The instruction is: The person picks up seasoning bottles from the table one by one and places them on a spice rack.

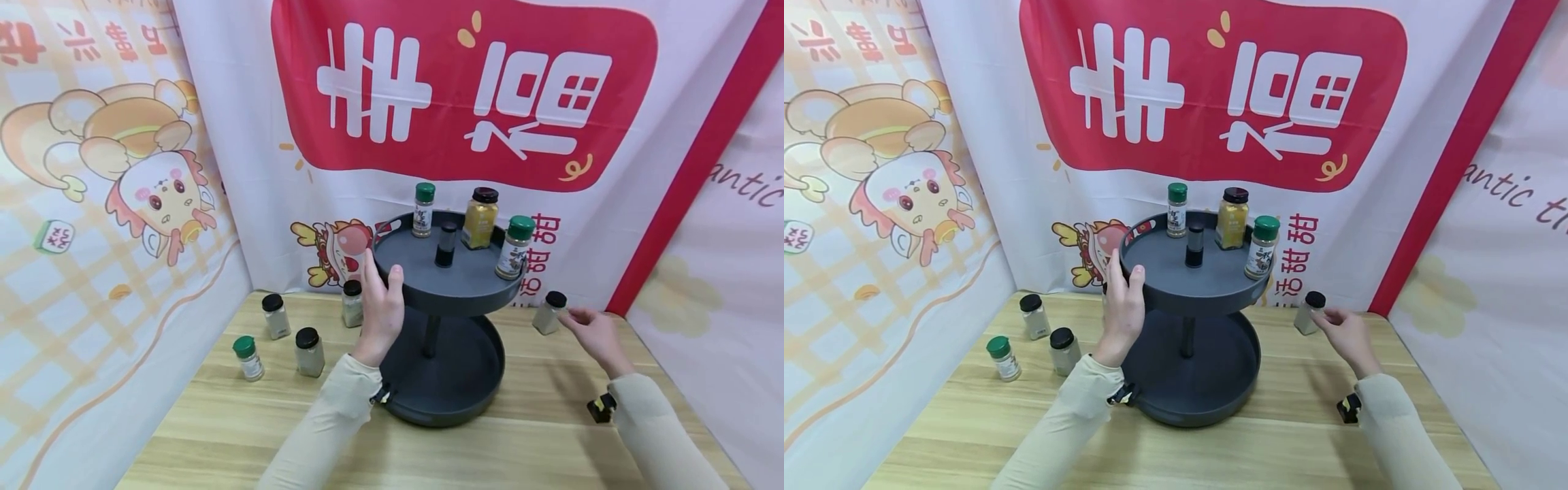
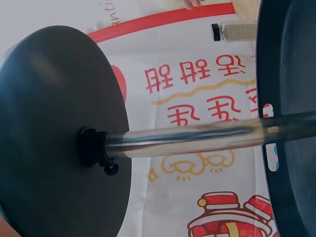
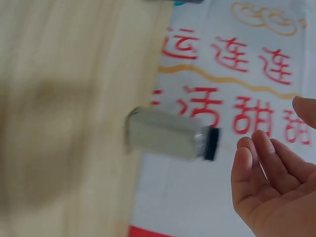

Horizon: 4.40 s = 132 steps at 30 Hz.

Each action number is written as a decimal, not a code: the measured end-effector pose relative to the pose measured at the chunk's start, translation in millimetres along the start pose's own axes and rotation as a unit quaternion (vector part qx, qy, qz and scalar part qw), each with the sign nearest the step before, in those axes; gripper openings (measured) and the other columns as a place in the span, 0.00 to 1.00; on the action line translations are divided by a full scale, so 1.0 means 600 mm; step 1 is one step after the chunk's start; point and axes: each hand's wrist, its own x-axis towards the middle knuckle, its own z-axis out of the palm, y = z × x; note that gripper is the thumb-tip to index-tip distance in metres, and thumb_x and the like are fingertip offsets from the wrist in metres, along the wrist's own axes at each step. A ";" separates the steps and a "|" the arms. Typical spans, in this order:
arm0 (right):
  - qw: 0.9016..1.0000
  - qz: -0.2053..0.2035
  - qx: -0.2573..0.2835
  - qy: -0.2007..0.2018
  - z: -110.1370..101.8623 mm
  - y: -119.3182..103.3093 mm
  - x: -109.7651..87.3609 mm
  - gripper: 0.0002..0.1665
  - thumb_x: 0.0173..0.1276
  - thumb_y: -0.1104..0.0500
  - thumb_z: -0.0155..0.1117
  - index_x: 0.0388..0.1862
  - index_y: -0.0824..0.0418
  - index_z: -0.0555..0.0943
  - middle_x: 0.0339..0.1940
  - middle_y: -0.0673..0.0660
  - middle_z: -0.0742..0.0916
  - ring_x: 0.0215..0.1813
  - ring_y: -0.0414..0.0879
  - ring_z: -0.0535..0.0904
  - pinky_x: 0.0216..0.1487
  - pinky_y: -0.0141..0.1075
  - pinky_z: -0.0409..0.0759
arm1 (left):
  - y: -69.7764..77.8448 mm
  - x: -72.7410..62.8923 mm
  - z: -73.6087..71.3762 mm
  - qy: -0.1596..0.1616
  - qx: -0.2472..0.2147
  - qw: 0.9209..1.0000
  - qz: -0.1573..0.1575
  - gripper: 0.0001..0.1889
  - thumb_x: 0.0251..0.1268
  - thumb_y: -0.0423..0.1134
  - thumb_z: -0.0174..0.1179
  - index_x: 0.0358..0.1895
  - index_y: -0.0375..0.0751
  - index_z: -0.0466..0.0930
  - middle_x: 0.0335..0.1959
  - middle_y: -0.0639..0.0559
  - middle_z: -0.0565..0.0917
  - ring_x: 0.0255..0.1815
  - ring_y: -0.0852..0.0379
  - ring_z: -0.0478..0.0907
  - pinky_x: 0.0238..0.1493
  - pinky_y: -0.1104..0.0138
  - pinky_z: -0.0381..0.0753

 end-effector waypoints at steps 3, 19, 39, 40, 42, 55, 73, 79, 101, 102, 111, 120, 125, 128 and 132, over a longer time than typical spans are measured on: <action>1.000 0.005 -0.009 0.007 0.007 0.021 0.000 0.37 0.69 0.44 0.56 0.57 0.78 0.73 0.48 0.73 0.81 0.49 0.63 0.78 0.42 0.44 0.77 | 0.001 -0.001 0.003 0.007 -0.004 1.000 0.003 0.38 0.70 0.53 0.43 0.76 0.40 0.40 0.76 0.48 0.45 0.74 0.57 0.42 0.71 0.56 0.45; 0.996 0.092 0.005 0.000 0.037 0.073 0.009 0.45 0.68 0.41 0.54 0.64 0.80 0.61 0.57 0.78 0.74 0.57 0.68 0.71 0.54 0.53 0.71 | -0.014 0.044 -0.014 -0.025 -0.057 0.998 -0.003 0.30 0.74 0.46 0.37 0.75 0.40 0.45 0.75 0.47 0.50 0.73 0.55 0.47 0.70 0.58 0.49; 0.991 0.127 0.026 -0.032 0.063 0.076 0.058 0.56 0.67 0.38 0.55 0.70 0.80 0.46 0.68 0.79 0.58 0.66 0.73 0.57 0.63 0.59 0.60 | -0.038 0.074 -0.031 -0.094 -0.074 0.993 0.012 0.28 0.77 0.47 0.33 0.76 0.44 0.45 0.75 0.46 0.49 0.73 0.51 0.47 0.70 0.53 0.47; 0.991 0.130 0.030 -0.031 0.063 0.076 0.059 0.56 0.67 0.39 0.56 0.70 0.80 0.45 0.68 0.79 0.57 0.66 0.73 0.57 0.63 0.59 0.60 | -0.039 0.074 -0.030 -0.094 -0.074 0.993 0.011 0.28 0.77 0.48 0.33 0.76 0.44 0.45 0.75 0.47 0.49 0.73 0.51 0.48 0.70 0.54 0.47; 0.990 0.131 0.031 -0.032 0.064 0.076 0.062 0.56 0.67 0.39 0.56 0.70 0.80 0.44 0.69 0.79 0.57 0.66 0.73 0.57 0.63 0.59 0.60 | -0.039 0.076 -0.030 -0.094 -0.073 0.993 0.011 0.29 0.77 0.48 0.34 0.76 0.44 0.45 0.75 0.47 0.49 0.73 0.52 0.48 0.70 0.55 0.48; 0.990 0.133 0.026 -0.046 0.074 0.087 0.087 0.57 0.68 0.41 0.55 0.71 0.79 0.39 0.70 0.79 0.53 0.69 0.73 0.51 0.66 0.58 0.54 | -0.040 0.077 -0.035 -0.102 -0.051 0.993 0.002 0.30 0.74 0.54 0.35 0.76 0.50 0.46 0.75 0.50 0.49 0.73 0.55 0.47 0.70 0.55 0.47; 0.987 0.139 0.075 -0.023 0.085 0.094 0.121 0.52 0.67 0.44 0.59 0.71 0.77 0.49 0.69 0.79 0.57 0.69 0.70 0.53 0.67 0.56 0.55 | -0.043 0.076 -0.037 -0.094 -0.052 0.994 0.006 0.31 0.73 0.53 0.36 0.75 0.48 0.48 0.75 0.50 0.51 0.73 0.55 0.49 0.70 0.56 0.49; 0.986 0.139 0.089 -0.008 0.090 0.095 0.126 0.47 0.66 0.47 0.60 0.68 0.78 0.55 0.67 0.78 0.62 0.67 0.69 0.58 0.65 0.55 0.59 | -0.040 0.075 -0.036 -0.098 -0.051 0.994 0.010 0.31 0.73 0.51 0.36 0.75 0.46 0.47 0.75 0.48 0.51 0.72 0.55 0.49 0.70 0.56 0.49; 0.985 0.154 0.074 0.022 0.102 0.112 0.116 0.37 0.65 0.42 0.60 0.56 0.73 0.69 0.53 0.69 0.74 0.54 0.61 0.70 0.52 0.50 0.70 | -0.037 0.064 -0.035 -0.100 -0.041 0.994 0.016 0.31 0.73 0.51 0.37 0.76 0.47 0.45 0.75 0.50 0.50 0.73 0.56 0.48 0.70 0.56 0.49; 0.985 0.154 0.073 0.025 0.102 0.113 0.116 0.36 0.65 0.42 0.60 0.55 0.73 0.69 0.53 0.69 0.75 0.53 0.60 0.70 0.51 0.49 0.71 | -0.037 0.063 -0.035 -0.098 -0.042 0.994 0.017 0.31 0.73 0.51 0.37 0.76 0.46 0.45 0.75 0.49 0.50 0.73 0.56 0.48 0.70 0.56 0.48; 0.985 0.154 0.073 0.029 0.103 0.112 0.115 0.37 0.65 0.40 0.59 0.57 0.71 0.70 0.53 0.68 0.75 0.52 0.59 0.70 0.49 0.48 0.72 | -0.035 0.055 -0.033 -0.088 -0.020 0.996 0.020 0.33 0.73 0.53 0.35 0.76 0.45 0.43 0.75 0.51 0.48 0.73 0.57 0.45 0.71 0.56 0.46; 0.989 0.133 0.056 0.041 0.109 0.116 0.109 0.33 0.66 0.41 0.59 0.48 0.71 0.73 0.48 0.68 0.77 0.47 0.58 0.72 0.44 0.46 0.73 | -0.031 0.052 -0.032 -0.089 -0.009 0.996 0.020 0.33 0.72 0.51 0.35 0.76 0.45 0.42 0.76 0.50 0.47 0.74 0.57 0.44 0.71 0.55 0.46; 0.990 0.126 0.040 0.047 0.108 0.114 0.100 0.34 0.65 0.40 0.59 0.47 0.72 0.74 0.48 0.69 0.78 0.47 0.59 0.73 0.45 0.48 0.74 | -0.029 0.050 -0.030 -0.087 -0.012 0.996 0.015 0.33 0.72 0.50 0.36 0.76 0.44 0.42 0.76 0.50 0.46 0.74 0.57 0.44 0.71 0.56 0.45; 0.991 0.117 0.031 0.056 0.105 0.110 0.095 0.34 0.65 0.40 0.59 0.45 0.72 0.75 0.47 0.70 0.79 0.47 0.59 0.74 0.45 0.48 0.74 | -0.028 0.048 -0.028 -0.083 -0.014 0.996 0.015 0.32 0.73 0.48 0.36 0.76 0.44 0.41 0.76 0.50 0.46 0.74 0.57 0.43 0.71 0.56 0.45; 0.992 0.107 0.023 0.063 0.102 0.104 0.092 0.33 0.64 0.39 0.60 0.44 0.71 0.76 0.45 0.70 0.81 0.46 0.60 0.75 0.44 0.48 0.75 | -0.027 0.046 -0.027 -0.079 -0.010 0.997 0.018 0.33 0.73 0.49 0.36 0.76 0.43 0.40 0.76 0.50 0.45 0.74 0.58 0.42 0.71 0.56 0.44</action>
